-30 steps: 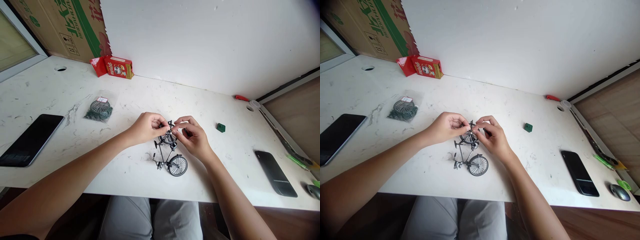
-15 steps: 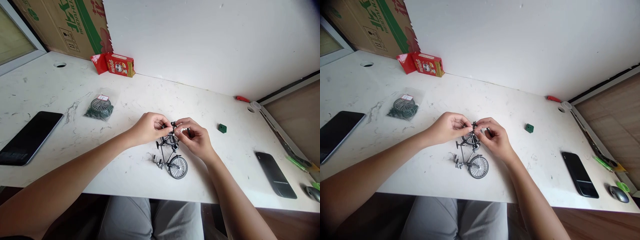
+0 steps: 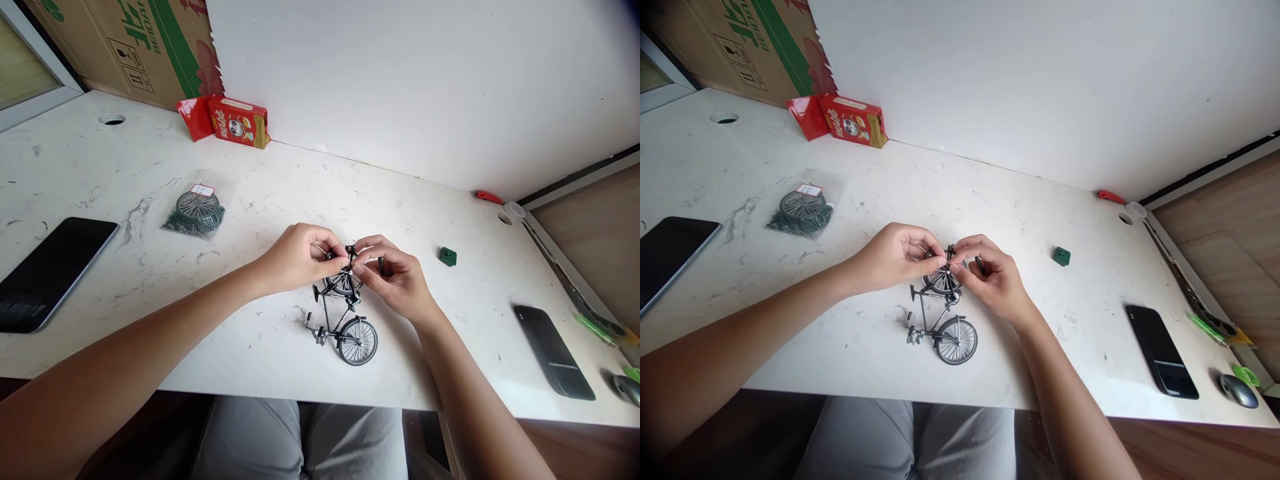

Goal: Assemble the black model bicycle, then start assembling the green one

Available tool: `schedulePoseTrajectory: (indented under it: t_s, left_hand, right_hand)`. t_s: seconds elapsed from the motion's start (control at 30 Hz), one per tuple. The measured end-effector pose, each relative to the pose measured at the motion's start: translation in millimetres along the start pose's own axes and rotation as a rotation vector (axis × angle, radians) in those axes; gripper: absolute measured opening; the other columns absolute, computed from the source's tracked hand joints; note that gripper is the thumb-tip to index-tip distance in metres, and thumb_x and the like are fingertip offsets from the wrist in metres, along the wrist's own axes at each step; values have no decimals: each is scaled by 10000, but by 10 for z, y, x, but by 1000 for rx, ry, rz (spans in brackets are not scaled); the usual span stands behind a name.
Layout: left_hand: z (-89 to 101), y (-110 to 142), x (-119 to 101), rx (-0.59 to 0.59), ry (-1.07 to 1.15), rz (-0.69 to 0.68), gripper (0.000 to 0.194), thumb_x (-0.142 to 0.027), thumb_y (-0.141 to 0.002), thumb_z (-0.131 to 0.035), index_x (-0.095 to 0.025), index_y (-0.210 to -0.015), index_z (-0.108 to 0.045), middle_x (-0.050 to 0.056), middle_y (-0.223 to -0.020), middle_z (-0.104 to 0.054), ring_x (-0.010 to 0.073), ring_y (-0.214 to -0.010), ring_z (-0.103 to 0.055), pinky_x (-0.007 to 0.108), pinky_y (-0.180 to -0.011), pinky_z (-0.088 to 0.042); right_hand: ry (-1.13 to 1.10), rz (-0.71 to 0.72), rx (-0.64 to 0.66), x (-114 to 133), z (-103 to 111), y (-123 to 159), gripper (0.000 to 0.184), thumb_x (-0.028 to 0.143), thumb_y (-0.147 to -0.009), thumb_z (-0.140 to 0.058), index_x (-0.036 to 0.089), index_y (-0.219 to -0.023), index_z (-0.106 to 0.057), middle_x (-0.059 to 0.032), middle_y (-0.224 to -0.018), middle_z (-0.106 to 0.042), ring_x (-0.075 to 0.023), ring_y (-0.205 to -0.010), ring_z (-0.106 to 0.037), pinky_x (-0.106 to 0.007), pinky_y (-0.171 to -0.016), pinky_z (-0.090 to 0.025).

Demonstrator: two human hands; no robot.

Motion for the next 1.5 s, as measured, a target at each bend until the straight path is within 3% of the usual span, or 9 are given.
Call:
schedulePoseTrajectory:
  t_s: [0.27, 0.37, 0.73, 0.93, 1.1, 1.3, 1.5]
  left_hand:
    - [-9, -5, -13, 2, 47, 11, 122, -211, -827, -808, -131, -906, -760, 77, -877, -800, 160, -755, -759, 250, -697, -614]
    - [-12, -9, -15, 9, 59, 14, 110, -194, -826, -806, -127, -901, -761, 76, -860, -799, 158, -740, -757, 249, -688, -612]
    - [-5, -16, 76, 44, 84, 20, 145, -236, -847, -814, -131, -942, -780, 92, -885, -809, 167, -761, -770, 253, -691, -622]
    - [1, -22, 95, 42, 61, 50, 131, -228, -840, -812, -139, -932, -784, 94, -885, -813, 170, -758, -768, 265, -696, -627]
    - [11, -40, 131, 34, 43, 60, 125, -243, -842, -808, -148, -921, -790, 89, -895, -817, 174, -770, -769, 275, -708, -632]
    - [12, -47, 189, 42, 43, 80, 137, -258, -848, -808, -152, -935, -797, 93, -913, -821, 175, -785, -771, 279, -721, -631]
    - [11, -46, 222, 46, 37, 104, 168, -298, -855, -810, -156, -945, -807, 100, -939, -825, 187, -802, -775, 296, -739, -634]
  right_hand:
    - [7, -21, 25, -30, -5, -2, 58, 300, -948, -771, 279, -1002, -780, -44, -1141, -624, -80, -617, -404, -290, -501, -386]
    - [10, -11, 30, -20, -9, -3, 53, 288, -948, -772, 280, -1000, -779, -38, -1138, -623, -67, -584, -357, -292, -488, -365]
    - [115, 23, 24, 62, -16, 8, 73, 263, -951, -765, 293, -1013, -788, -36, -1110, -615, -74, -587, -386, -304, -476, -323]
    - [251, 117, -7, 152, -13, 22, 126, 236, -935, -771, 310, -1035, -789, -47, -1111, -643, -78, -561, -388, -309, -445, -318]
    - [374, 167, -21, 222, -14, 48, 150, 220, -937, -758, 312, -1050, -794, -52, -1096, -681, -85, -565, -451, -302, -428, -344]
    - [453, 202, -28, 285, -23, 70, 177, 186, -929, -754, 305, -1049, -807, -59, -1092, -730, -133, -700, -620, -279, -407, -346]
    - [477, 258, -36, 341, -23, 99, 221, 155, -924, -758, 312, -1069, -816, -49, -1086, -774, -166, -784, -707, -301, -515, -526]
Point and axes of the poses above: each hand's wrist, its own y-axis away from the middle knuckle, its own z-axis out of the back of the hand, x = y × z, the point moved 8 cm from there along -y, towards the middle knuckle
